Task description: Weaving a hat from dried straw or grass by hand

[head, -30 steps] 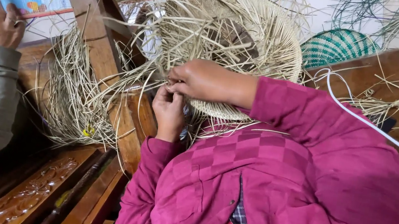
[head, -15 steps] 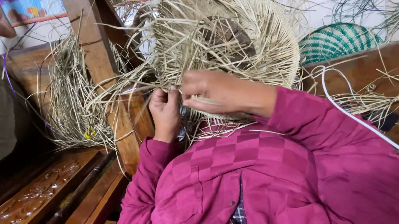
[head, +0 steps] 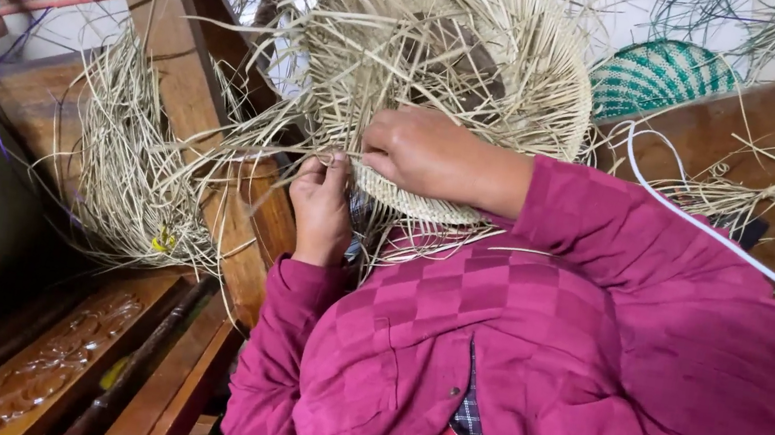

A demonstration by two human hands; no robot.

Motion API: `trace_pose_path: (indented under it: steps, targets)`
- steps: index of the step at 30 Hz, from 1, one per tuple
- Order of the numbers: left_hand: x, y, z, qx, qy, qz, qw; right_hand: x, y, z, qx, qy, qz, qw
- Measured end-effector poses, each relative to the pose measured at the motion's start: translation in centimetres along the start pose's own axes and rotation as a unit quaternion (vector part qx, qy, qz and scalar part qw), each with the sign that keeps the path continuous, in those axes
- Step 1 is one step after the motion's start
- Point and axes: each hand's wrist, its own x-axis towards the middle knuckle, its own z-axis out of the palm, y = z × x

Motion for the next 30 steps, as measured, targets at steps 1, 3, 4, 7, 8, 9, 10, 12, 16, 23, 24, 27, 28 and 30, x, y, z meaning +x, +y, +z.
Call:
trace_pose_path:
  steps: [1, 3, 4, 7, 8, 9, 10, 12, 16, 23, 24, 27, 28, 30]
  targets:
    - [0.0, 0.2, 0.0, -0.002, -0.001, 0.001, 1.000, 0.1, -0.1, 0.1, -0.002, 0.000, 0.001, 1.000]
    - [-0.1, 0.6, 0.0, -0.002, -0.020, 0.001, 1.000, 0.2, -0.3, 0.2, 0.002, -0.017, 0.022, 1.000]
    - [-0.2, 0.2, -0.1, -0.004, -0.020, 0.002, 1.000, 0.0, -0.1, 0.5, -0.001, -0.017, 0.021, 1.000]
    - [0.2, -1.8, -1.0, 0.009, -0.017, 0.036, 0.999, -0.2, -0.4, 0.8, 0.060, -0.034, 0.029, 0.997]
    - [0.7, -3.2, -1.5, 0.033, -0.023, 0.064, 0.997, -0.2, -1.1, 0.1, 0.095, -0.031, 0.034, 0.994]
    - [1.2, -4.5, -2.0, 0.057, -0.031, 0.091, 0.994, -0.2, -1.7, -0.6, 0.130, -0.025, 0.040, 0.990]
    - [1.1, -4.9, -2.1, 0.057, -0.031, 0.091, 0.994, 0.1, -1.4, 0.3, 0.130, -0.025, 0.040, 0.990]
    - [1.2, -5.6, -1.9, 0.248, -0.031, 0.344, 0.905, 0.7, -0.8, 1.6, 0.156, 0.014, 0.023, 0.987]
    - [0.9, -2.3, -0.9, 0.231, -0.051, 0.359, 0.903, 2.3, -3.3, 0.5, 0.301, 0.049, 0.010, 0.952]
    - [1.1, -5.6, -2.3, 0.130, -0.035, 0.177, 0.975, -0.3, -3.8, -5.2, 0.375, -0.036, -0.136, 0.916]
    - [1.4, -6.0, -2.1, 0.102, -0.033, 0.136, 0.985, -0.5, -2.3, -4.2, 0.290, -0.047, -0.059, 0.954]
    - [0.1, -2.8, -0.7, 0.083, -0.010, 0.067, 0.994, -0.1, -1.9, -2.2, 0.028, -0.031, -0.018, 0.999]
    - [0.2, -3.5, -0.9, 0.085, -0.010, 0.066, 0.994, 0.1, -2.2, -1.9, 0.031, -0.032, -0.018, 0.999]
    - [0.9, -4.6, -0.8, 0.074, -0.016, 0.099, 0.992, 0.4, -2.5, -1.6, 0.014, -0.008, -0.021, 1.000]
